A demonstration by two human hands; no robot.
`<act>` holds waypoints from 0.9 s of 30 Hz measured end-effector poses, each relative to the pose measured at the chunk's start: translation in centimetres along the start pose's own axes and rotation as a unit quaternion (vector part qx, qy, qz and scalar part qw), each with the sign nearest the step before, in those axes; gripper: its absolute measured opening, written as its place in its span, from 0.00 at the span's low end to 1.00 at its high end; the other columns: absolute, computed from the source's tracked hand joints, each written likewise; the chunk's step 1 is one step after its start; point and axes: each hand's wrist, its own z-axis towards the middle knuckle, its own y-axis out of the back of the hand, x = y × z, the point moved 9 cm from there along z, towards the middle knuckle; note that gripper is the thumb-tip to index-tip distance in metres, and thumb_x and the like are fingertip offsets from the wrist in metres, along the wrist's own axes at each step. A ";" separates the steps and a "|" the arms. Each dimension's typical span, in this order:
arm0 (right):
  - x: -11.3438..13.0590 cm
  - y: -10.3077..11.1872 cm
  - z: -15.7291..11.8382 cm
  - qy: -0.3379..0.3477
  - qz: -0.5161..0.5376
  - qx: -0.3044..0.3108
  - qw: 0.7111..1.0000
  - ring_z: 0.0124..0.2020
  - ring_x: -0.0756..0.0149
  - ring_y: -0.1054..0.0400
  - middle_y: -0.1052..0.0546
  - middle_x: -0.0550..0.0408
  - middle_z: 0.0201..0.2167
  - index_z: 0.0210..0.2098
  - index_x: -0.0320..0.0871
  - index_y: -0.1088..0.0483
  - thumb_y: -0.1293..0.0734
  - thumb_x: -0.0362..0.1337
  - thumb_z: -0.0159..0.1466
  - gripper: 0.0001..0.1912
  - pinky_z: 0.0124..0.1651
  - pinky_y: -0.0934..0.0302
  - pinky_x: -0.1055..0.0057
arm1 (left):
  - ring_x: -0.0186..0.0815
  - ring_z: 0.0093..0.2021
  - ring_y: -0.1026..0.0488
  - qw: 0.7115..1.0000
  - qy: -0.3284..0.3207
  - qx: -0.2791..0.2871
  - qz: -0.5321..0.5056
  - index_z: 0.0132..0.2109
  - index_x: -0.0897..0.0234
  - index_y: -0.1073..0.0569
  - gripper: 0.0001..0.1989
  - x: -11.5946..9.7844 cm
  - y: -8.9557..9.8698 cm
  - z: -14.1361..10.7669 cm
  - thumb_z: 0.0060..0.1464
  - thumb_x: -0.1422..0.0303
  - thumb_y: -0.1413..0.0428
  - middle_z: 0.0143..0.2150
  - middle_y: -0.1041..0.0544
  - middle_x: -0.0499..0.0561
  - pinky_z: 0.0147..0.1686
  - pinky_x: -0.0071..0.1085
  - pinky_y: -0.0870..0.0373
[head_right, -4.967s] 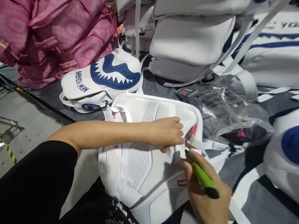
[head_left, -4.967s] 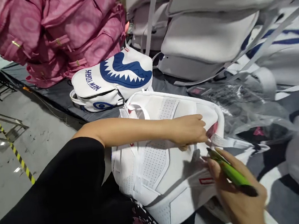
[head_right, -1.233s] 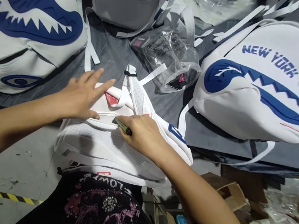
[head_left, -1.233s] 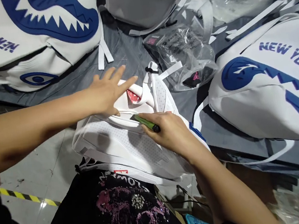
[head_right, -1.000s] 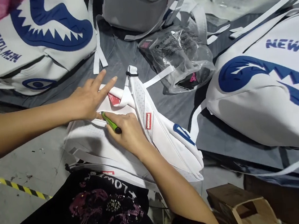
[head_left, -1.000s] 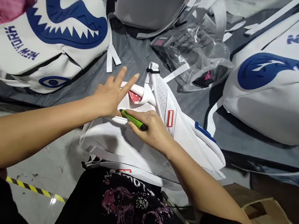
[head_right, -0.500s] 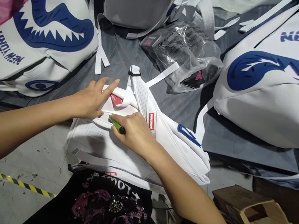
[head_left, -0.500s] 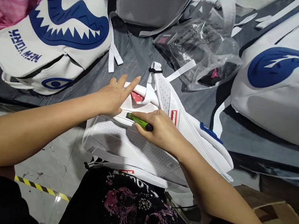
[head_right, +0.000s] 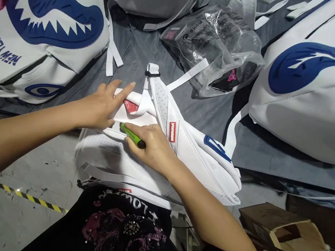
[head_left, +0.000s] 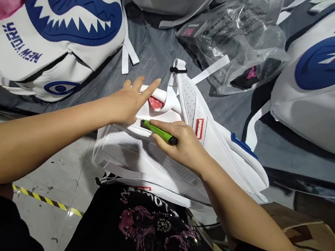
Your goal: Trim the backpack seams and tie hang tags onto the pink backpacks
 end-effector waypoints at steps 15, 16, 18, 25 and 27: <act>2.9 -1.4 1.4 -0.051 -0.126 -0.009 0.991 0.36 0.54 0.24 0.18 0.46 0.33 0.48 0.40 0.21 0.38 0.38 0.66 0.17 0.46 0.36 0.52 | 0.66 0.69 0.50 0.998 -0.005 -0.001 -0.055 0.74 0.48 0.70 0.62 0.4 -0.2 0.4 0.44 0.71 0.36 0.76 0.64 0.59 0.60 0.52 0.39; 2.9 -1.3 1.4 -0.054 -0.133 -0.013 0.990 0.36 0.54 0.24 0.18 0.46 0.33 0.48 0.40 0.21 0.38 0.38 0.66 0.17 0.46 0.37 0.52 | 0.66 0.68 0.50 0.998 -0.010 -0.008 -0.058 0.74 0.48 0.69 0.62 0.4 -0.1 0.3 0.44 0.71 0.36 0.76 0.64 0.59 0.60 0.52 0.38; 2.7 -1.2 1.4 -0.059 -0.145 -0.027 0.987 0.38 0.54 0.24 0.18 0.46 0.34 0.48 0.40 0.22 0.38 0.38 0.66 0.18 0.47 0.37 0.52 | 0.64 0.68 0.49 0.998 -0.017 -0.019 -0.063 0.75 0.48 0.68 0.61 0.3 -0.1 0.2 0.45 0.72 0.37 0.76 0.62 0.59 0.58 0.50 0.36; 2.5 -1.4 1.3 -0.073 -0.114 -0.062 0.989 0.39 0.53 0.23 0.17 0.46 0.38 0.49 0.40 0.22 0.38 0.40 0.65 0.19 0.50 0.35 0.51 | 0.64 0.68 0.47 0.998 -0.010 -0.023 -0.062 0.75 0.49 0.66 0.60 0.2 0.0 0.1 0.44 0.77 0.39 0.76 0.60 0.60 0.59 0.51 0.37; 2.5 -1.6 1.4 -0.077 -0.093 -0.055 0.991 0.40 0.53 0.23 0.17 0.46 0.39 0.49 0.39 0.22 0.38 0.40 0.65 0.19 0.49 0.34 0.51 | 0.63 0.68 0.47 0.998 -0.011 -0.025 -0.064 0.75 0.49 0.66 0.60 0.1 0.1 0.1 0.44 0.77 0.39 0.76 0.59 0.60 0.58 0.51 0.36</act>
